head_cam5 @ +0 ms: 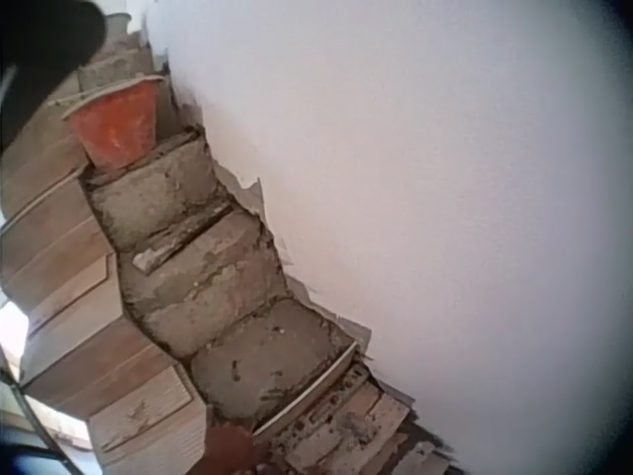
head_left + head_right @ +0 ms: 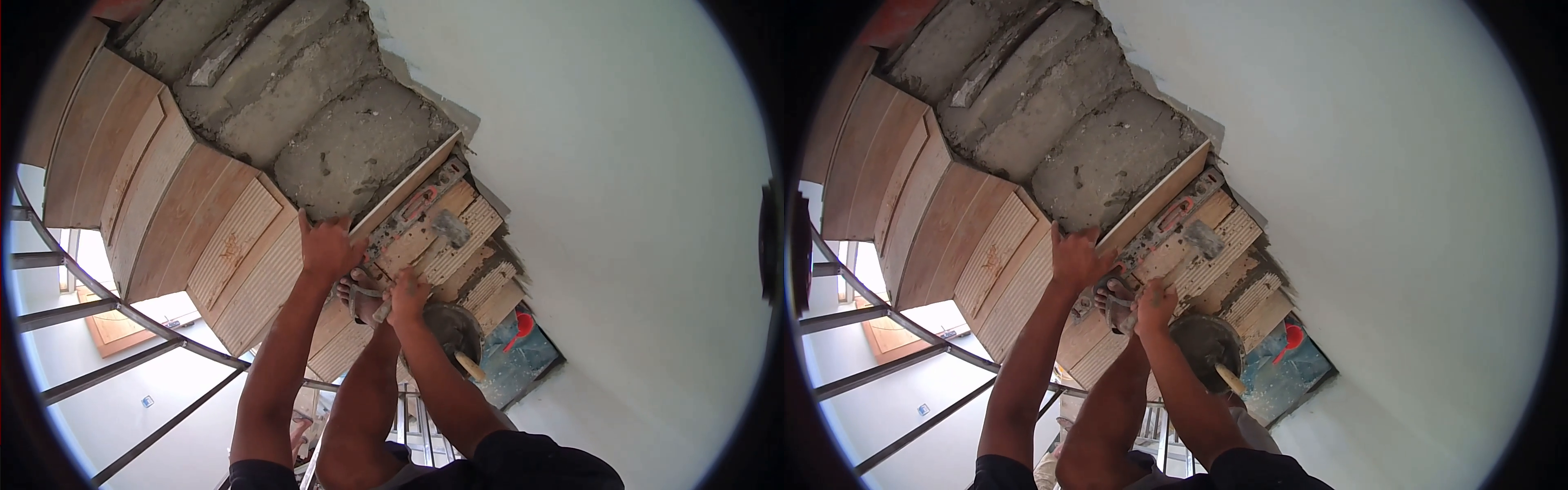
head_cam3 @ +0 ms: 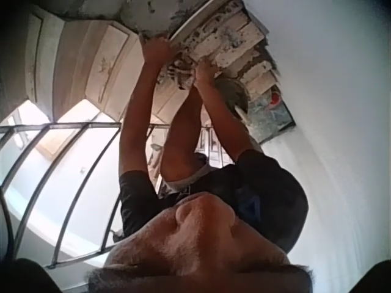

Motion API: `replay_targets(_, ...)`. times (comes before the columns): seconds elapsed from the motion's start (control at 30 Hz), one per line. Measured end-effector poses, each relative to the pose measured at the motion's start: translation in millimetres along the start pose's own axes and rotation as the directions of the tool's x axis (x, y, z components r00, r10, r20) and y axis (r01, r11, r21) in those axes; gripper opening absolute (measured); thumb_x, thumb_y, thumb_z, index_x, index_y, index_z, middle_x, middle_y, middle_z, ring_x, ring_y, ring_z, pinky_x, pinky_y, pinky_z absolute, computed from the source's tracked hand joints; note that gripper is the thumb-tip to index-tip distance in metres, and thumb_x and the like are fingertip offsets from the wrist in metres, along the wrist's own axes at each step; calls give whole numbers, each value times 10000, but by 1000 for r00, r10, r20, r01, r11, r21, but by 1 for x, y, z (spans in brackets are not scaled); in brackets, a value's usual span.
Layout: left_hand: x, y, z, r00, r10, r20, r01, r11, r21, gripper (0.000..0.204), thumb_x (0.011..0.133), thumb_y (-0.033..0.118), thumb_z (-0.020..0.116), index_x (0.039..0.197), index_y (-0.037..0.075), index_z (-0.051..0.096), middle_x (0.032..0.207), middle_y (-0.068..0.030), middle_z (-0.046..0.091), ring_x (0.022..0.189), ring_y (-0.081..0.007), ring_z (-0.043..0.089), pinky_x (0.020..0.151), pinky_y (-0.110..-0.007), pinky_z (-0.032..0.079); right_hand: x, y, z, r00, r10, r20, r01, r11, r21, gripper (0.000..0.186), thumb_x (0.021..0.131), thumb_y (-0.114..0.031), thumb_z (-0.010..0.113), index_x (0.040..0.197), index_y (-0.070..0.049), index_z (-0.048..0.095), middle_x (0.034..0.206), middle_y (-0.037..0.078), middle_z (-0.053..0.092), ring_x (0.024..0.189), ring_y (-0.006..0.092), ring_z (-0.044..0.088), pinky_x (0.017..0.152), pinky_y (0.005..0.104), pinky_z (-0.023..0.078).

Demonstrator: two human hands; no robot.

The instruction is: Applying mortar and laying tiles on a concrete staircase.

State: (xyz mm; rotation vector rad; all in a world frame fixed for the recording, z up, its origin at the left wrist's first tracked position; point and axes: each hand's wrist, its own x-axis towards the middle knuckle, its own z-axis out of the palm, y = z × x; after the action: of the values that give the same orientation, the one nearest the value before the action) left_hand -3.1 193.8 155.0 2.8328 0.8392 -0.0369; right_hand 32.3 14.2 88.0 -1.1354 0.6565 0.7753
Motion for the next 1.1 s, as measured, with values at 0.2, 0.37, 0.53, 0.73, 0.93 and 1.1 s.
replay_targets(0.2,4,-8,15,996,84,2,-84,994,67,419,937,482,696,1051,89,787,993,-122,797,1032,-288,722,1159,-505,338,16,-18,7,977,-9,-212,49,982,184,184,1035,-230,583,983,-69,511,805,33,463,625,166,439,514,374,380)
replay_targets(0.37,2,-12,17,990,123,-73,-117,989,91,401,945,476,694,1028,95,786,955,-115,796,1017,-278,707,1138,-480,359,28,-26,23,990,-22,-140,42,989,140,169,998,-218,617,941,-80,538,808,29,495,638,173,468,541,371,410)
replay_targets(0.53,5,-10,15,998,64,-9,-64,998,16,415,958,502,680,999,105,791,942,-106,796,1017,-273,710,1109,-458,372,26,-44,28,992,-95,-84,106,984,142,136,988,-174,617,912,-87,546,796,18,507,639,163,484,553,356,425)
replay_targets(0.73,6,-5,13,999,31,-11,-31,998,53,448,977,535,657,981,109,796,928,-101,794,999,-271,712,1084,-442,375,32,-48,61,1000,-18,2,17,991,130,153,980,-197,653,924,-88,561,824,18,520,638,168,505,557,353,436)
replay_targets(0.93,8,-3,12,1000,9,1,-9,999,43,432,985,523,650,958,116,793,926,-89,794,979,-271,714,1051,-447,387,34,-54,40,996,81,34,-82,996,30,156,952,-196,651,894,-106,537,816,19,497,637,168,488,553,351,415)
replay_targets(1.1,5,-5,18,997,56,-54,-52,996,73,416,984,512,652,950,120,787,918,-87,790,962,-268,711,1016,-452,402,34,-35,52,987,58,-149,-1,934,357,182,953,-203,641,872,-114,504,794,16,494,614,167,479,536,345,415)
